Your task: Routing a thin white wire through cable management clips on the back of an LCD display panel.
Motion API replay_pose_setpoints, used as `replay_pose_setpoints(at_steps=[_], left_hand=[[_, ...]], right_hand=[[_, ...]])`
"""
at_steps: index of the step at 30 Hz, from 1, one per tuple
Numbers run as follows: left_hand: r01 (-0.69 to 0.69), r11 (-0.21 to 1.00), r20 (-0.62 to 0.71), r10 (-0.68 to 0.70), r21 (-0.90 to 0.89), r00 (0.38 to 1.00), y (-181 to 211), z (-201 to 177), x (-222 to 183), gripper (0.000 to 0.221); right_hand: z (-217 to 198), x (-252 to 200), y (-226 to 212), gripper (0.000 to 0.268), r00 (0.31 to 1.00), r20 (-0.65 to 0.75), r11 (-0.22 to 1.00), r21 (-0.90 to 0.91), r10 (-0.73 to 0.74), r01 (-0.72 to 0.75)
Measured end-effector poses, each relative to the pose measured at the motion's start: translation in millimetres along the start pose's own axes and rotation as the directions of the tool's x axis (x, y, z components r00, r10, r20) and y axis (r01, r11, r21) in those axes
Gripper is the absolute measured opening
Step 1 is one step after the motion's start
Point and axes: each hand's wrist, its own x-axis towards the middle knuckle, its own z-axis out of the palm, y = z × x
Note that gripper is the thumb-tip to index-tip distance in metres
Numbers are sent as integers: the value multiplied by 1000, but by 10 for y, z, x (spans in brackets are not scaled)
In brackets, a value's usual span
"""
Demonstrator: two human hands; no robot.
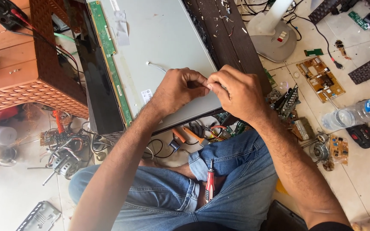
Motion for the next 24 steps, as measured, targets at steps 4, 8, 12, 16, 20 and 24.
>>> replay_pose_setpoints(at_steps=[4,8,12,16,20,24], left_hand=[[9,999,-6,-9,-32,1000,37,29,-15,13],[11,999,-14,-11,-30,1000,45,32,-15,14],[-13,1000,-21,12,-16,1000,53,39,-20,14],[-12,1000,-25,11,-24,1000,57,20,-16,14],[-20,1000,-28,20,-20,999,30,37,-20,14],[-89,992,-47,93,89,994,0,70,-6,13]], right_hand=[[-33,-66,50,7,998,-44,999,-11,49,-50],[-31,-104,52,7,995,-61,997,20,80,-79],[20,-75,65,6,996,-61,997,43,71,-69],[190,-57,164,7,993,-76,988,136,86,-75],[184,-46,137,8,992,-60,981,166,106,-95],[214,-55,169,10,990,-65,982,155,122,-111]])
